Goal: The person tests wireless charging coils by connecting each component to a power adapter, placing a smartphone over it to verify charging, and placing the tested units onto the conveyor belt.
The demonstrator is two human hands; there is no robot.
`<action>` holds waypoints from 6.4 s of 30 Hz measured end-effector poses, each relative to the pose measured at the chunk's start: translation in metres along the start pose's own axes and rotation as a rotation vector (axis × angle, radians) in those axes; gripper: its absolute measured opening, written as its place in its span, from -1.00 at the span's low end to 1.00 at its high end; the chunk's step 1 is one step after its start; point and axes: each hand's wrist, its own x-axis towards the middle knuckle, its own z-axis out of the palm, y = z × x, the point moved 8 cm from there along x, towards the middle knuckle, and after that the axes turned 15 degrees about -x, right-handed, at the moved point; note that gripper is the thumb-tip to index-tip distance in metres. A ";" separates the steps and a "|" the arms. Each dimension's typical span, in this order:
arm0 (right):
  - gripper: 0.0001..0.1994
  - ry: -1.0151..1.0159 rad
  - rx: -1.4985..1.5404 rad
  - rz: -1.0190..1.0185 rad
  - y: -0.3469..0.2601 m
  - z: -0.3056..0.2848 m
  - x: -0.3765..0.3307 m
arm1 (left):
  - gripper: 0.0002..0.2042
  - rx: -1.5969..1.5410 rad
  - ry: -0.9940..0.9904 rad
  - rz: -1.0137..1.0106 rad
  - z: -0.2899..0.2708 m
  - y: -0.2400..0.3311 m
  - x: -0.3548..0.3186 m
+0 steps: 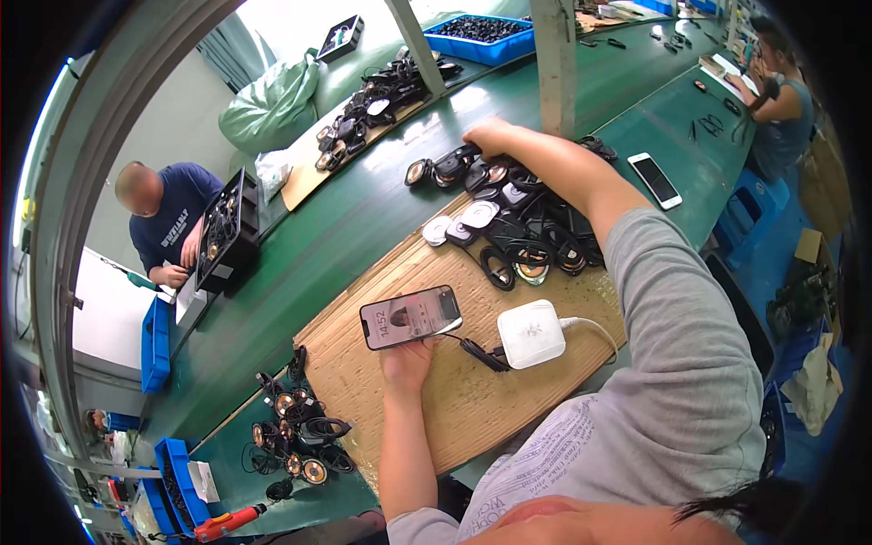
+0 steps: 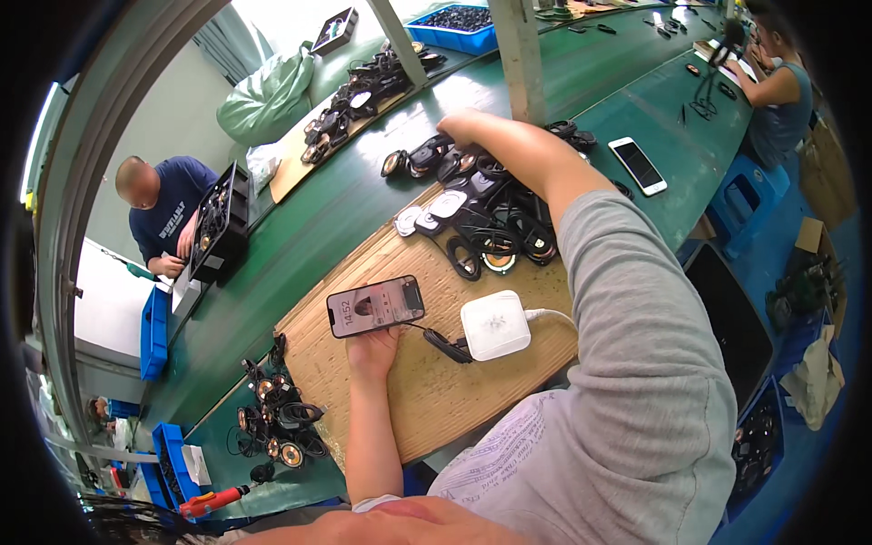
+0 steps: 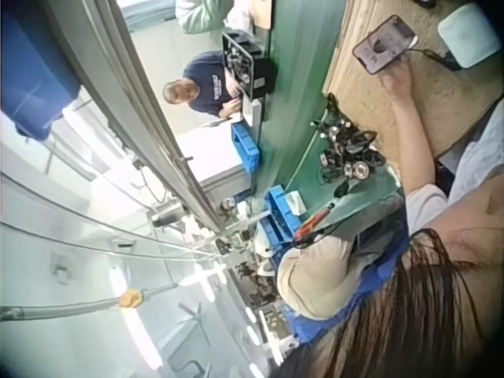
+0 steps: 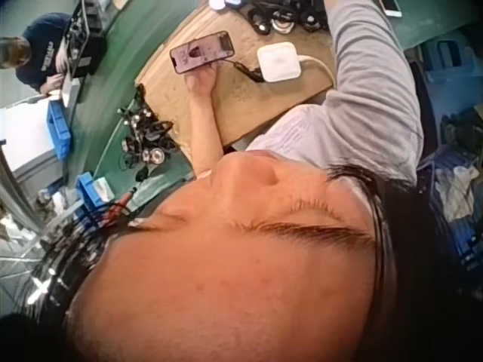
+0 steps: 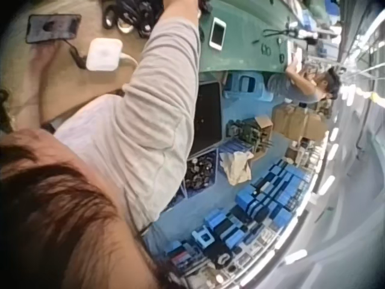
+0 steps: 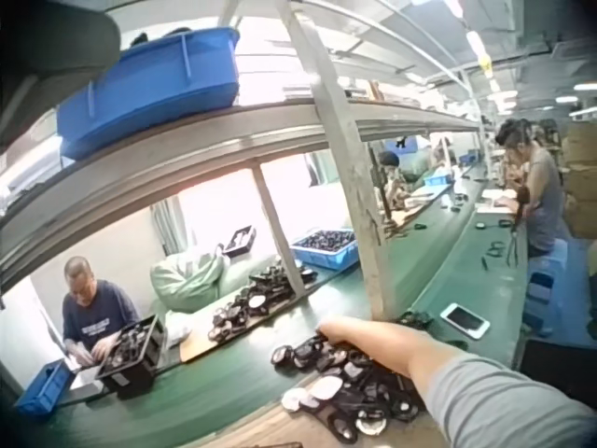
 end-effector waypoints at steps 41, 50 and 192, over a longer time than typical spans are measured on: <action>-0.68 -0.082 0.935 -0.348 -0.148 -0.127 -0.385 | -0.62 -0.006 0.030 0.080 0.001 0.014 -0.012; -0.04 0.332 0.542 -0.333 -0.270 -0.101 -0.247 | -0.57 0.223 0.006 0.109 0.027 0.005 -0.012; -0.07 0.610 0.638 -0.214 -0.258 -0.095 -0.240 | -0.68 0.231 0.191 0.119 0.022 0.007 -0.022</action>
